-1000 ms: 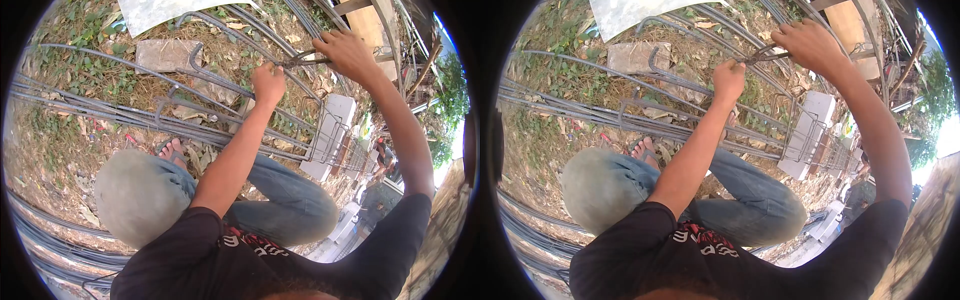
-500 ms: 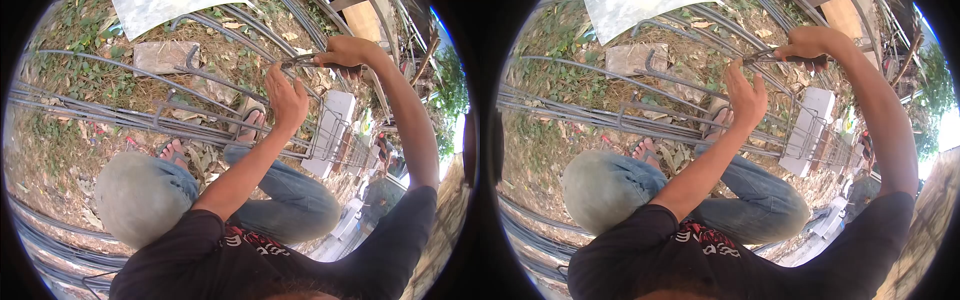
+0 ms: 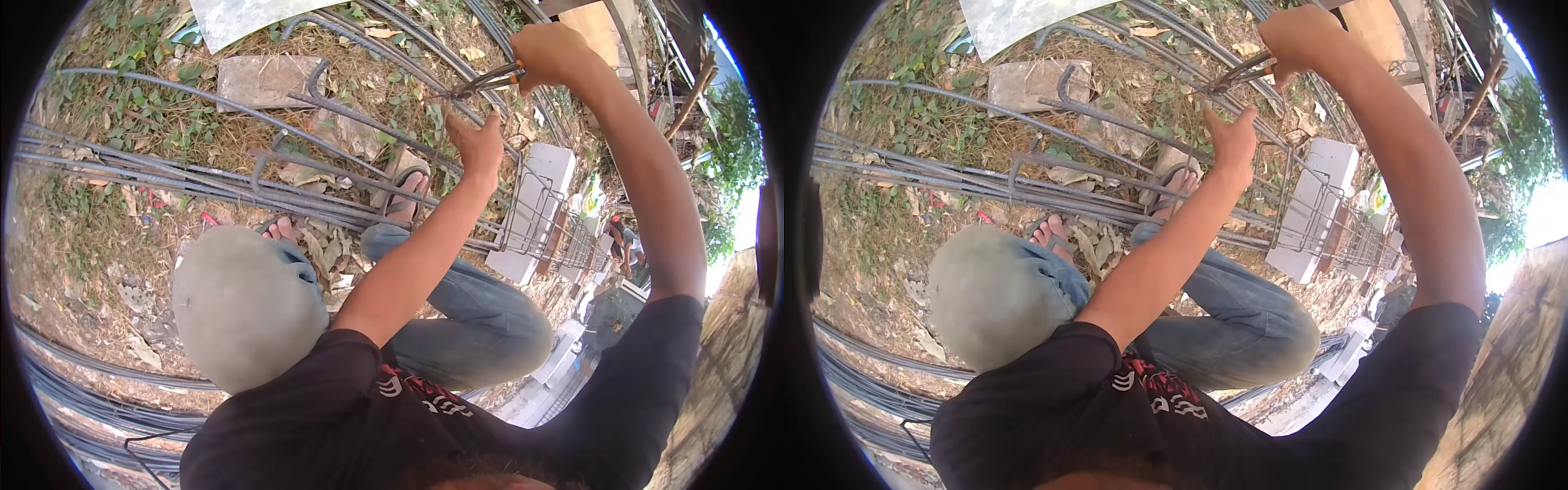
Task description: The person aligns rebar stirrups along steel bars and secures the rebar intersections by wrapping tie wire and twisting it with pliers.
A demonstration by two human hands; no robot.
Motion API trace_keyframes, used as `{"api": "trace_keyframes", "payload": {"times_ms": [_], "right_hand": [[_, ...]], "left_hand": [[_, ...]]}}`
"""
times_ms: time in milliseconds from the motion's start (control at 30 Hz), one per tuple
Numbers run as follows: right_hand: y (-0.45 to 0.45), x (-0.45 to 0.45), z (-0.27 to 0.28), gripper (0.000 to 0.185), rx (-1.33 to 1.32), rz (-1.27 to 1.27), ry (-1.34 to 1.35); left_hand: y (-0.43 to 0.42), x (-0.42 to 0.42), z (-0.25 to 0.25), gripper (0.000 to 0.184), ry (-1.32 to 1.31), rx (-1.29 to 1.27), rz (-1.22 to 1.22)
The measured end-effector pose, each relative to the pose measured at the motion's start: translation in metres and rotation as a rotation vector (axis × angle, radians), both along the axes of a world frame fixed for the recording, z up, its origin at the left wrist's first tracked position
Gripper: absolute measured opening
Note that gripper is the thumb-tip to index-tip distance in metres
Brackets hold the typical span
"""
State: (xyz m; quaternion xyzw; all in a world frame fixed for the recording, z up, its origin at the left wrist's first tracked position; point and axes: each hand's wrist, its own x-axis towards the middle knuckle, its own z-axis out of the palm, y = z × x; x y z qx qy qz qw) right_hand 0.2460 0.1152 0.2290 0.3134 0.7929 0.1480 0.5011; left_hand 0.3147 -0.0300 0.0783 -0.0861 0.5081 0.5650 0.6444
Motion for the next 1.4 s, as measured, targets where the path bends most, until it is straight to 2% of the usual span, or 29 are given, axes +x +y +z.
{"api": "trace_keyframes", "payload": {"times_ms": [167, 233, 333, 433, 567, 667, 733, 800, 833, 933, 1033, 1133, 1233, 1300, 1333, 1400], "right_hand": [[0.001, -0.008, -0.002, 0.037, 0.009, 0.012, -0.049], [-0.002, -0.012, -0.003, 0.037, 0.013, -0.003, -0.053], [0.003, -0.002, -0.005, 0.036, 0.009, 0.114, 0.012], [-0.003, -0.011, -0.001, 0.037, 0.027, -0.038, -0.074], [-0.002, -0.003, -0.002, 0.040, 0.027, -0.011, -0.045], [-0.001, -0.003, -0.002, 0.040, 0.050, 0.006, -0.008], [-0.003, -0.011, 0.002, 0.040, 0.060, 0.000, -0.034], [0.000, -0.014, 0.002, 0.039, 0.032, -0.004, -0.062], [0.001, -0.016, 0.001, 0.039, 0.019, -0.008, -0.076], [0.002, -0.024, -0.002, 0.037, -0.033, -0.362, -0.201], [-0.002, -0.024, 0.000, 0.037, -0.039, -0.499, -0.130], [-0.008, -0.028, 0.003, 0.035, -0.112, -0.456, -0.168], [-0.026, -0.030, 0.006, 0.029, -0.091, -0.269, -0.204], [-0.018, -0.009, -0.001, 0.029, -0.087, -0.007, -0.162], [-0.018, -0.003, -0.003, 0.031, -0.089, 0.121, -0.136], [-0.023, 0.000, 0.000, 0.035, -0.068, 0.202, -0.059]], "left_hand": [[0.000, 0.018, -0.024, 0.095, 0.293, 0.025, -0.124], [-0.001, 0.011, -0.015, 0.094, 0.268, -0.005, -0.157], [-0.001, 0.018, -0.020, 0.092, 0.251, 0.037, -0.178], [0.003, 0.027, -0.028, 0.091, 0.282, 0.033, -0.224], [0.006, 0.024, -0.027, 0.092, 0.264, 0.018, -0.288], [0.012, 0.035, -0.034, 0.085, 0.156, -0.035, -0.282], [0.011, 0.021, -0.047, 0.052, -0.223, 0.039, -0.180], [0.006, 0.009, -0.053, 0.038, -0.483, 0.137, -0.147], [0.003, 0.007, -0.049, 0.032, -0.478, 0.129, -0.122], [0.002, -0.009, -0.032, 0.049, -0.347, 0.056, -0.243], [-0.001, 0.021, -0.011, 0.075, 0.046, -0.092, -0.211], [-0.010, 0.046, 0.005, 0.093, 0.134, 0.022, -0.179], [-0.009, 0.035, 0.016, 0.078, 0.167, 0.019, -0.017], [-0.005, 0.026, 0.015, 0.066, 0.136, 0.020, 0.038], [-0.005, 0.021, 0.010, 0.066, 0.101, 0.049, 0.027], [-0.005, 0.009, 0.003, 0.066, 0.030, 0.109, 0.012]]}}
